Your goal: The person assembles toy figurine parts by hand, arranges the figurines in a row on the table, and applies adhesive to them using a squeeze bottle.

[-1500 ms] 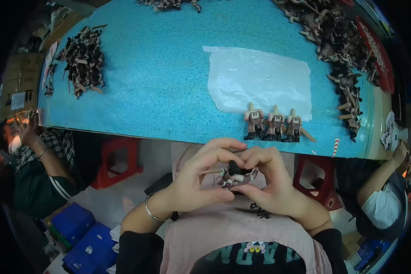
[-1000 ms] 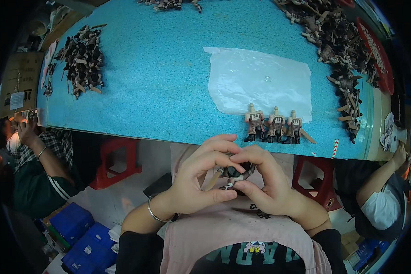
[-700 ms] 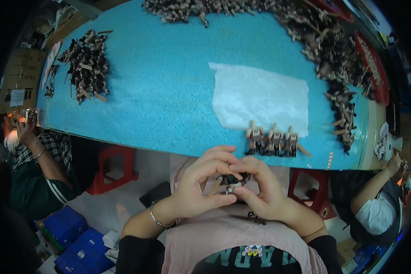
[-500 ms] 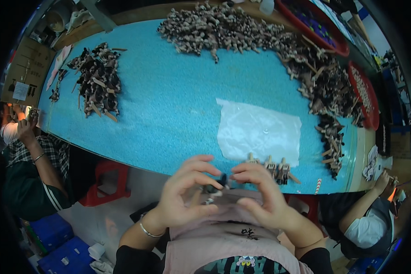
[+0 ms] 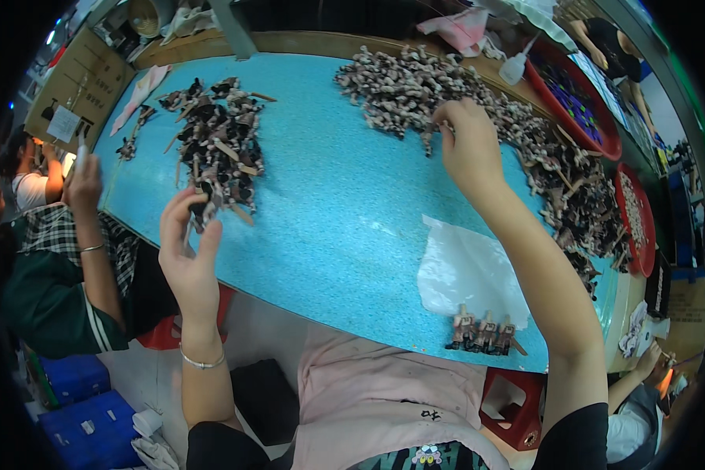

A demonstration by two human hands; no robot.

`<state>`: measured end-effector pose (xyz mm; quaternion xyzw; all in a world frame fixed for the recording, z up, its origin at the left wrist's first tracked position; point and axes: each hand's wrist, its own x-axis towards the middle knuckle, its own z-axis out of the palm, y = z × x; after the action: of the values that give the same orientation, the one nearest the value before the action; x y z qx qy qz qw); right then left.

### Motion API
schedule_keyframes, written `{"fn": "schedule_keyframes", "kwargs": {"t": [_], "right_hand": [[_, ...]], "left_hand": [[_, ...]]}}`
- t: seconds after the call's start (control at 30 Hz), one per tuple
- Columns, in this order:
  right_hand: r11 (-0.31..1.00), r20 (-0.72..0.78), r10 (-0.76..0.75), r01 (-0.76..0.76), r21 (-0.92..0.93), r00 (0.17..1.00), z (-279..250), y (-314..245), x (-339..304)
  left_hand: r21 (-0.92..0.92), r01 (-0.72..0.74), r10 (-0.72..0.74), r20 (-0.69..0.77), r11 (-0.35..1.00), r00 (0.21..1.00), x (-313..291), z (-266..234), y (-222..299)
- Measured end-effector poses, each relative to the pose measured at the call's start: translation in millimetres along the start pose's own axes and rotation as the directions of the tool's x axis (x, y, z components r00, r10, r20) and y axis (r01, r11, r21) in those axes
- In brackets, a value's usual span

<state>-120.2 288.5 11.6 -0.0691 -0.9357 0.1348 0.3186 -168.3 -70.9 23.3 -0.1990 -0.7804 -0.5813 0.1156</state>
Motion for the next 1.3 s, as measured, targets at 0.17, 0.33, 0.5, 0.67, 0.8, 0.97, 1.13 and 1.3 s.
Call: {"fn": "schedule_keyframes", "kwargs": {"t": [0.17,0.33,0.5,0.67,0.8,0.97,1.13,1.3], "right_hand": [[0.943,0.194,0.294,-0.252,-0.217,0.936,16.1,-20.1,4.4],[0.944,0.156,0.329,-0.324,-0.057,0.931,10.2,2.9,-3.5],[0.741,0.331,0.486,-0.582,0.335,0.809,-49.9,4.0,-37.5],[0.586,0.443,0.541,-0.699,0.410,0.714,-111.0,23.2,-125.5],[0.653,0.414,0.559,-0.689,0.315,0.718,-130.5,13.1,-170.7],[0.862,0.224,0.403,-0.451,0.234,0.887,-121.2,-6.9,-174.7],[0.928,0.253,0.285,-0.332,0.171,0.925,-109.9,-8.0,-176.0],[0.924,0.217,0.307,-0.345,0.166,0.927,-119.6,-8.4,-177.0]], "left_hand": [[-0.104,-0.009,-0.009,-0.167,0.995,0.986,48.1,-7.5,-23.3],[0.259,-0.145,0.123,0.098,0.955,0.988,91.7,12.7,-49.2],[0.483,-0.226,0.154,0.185,0.846,0.971,66.1,18.7,-49.5],[0.404,-0.390,0.312,0.246,0.827,0.918,4.9,42.4,-15.5],[0.060,-0.518,0.363,0.646,0.853,0.671,-80.4,87.9,33.5],[-0.197,-0.366,0.377,0.762,0.910,0.526,-136.6,133.7,68.9],[-0.164,-0.414,0.381,0.764,0.895,0.520,-145.5,145.8,70.6],[-0.171,-0.354,0.355,0.746,0.920,0.564,-143.0,142.8,70.3]]}}
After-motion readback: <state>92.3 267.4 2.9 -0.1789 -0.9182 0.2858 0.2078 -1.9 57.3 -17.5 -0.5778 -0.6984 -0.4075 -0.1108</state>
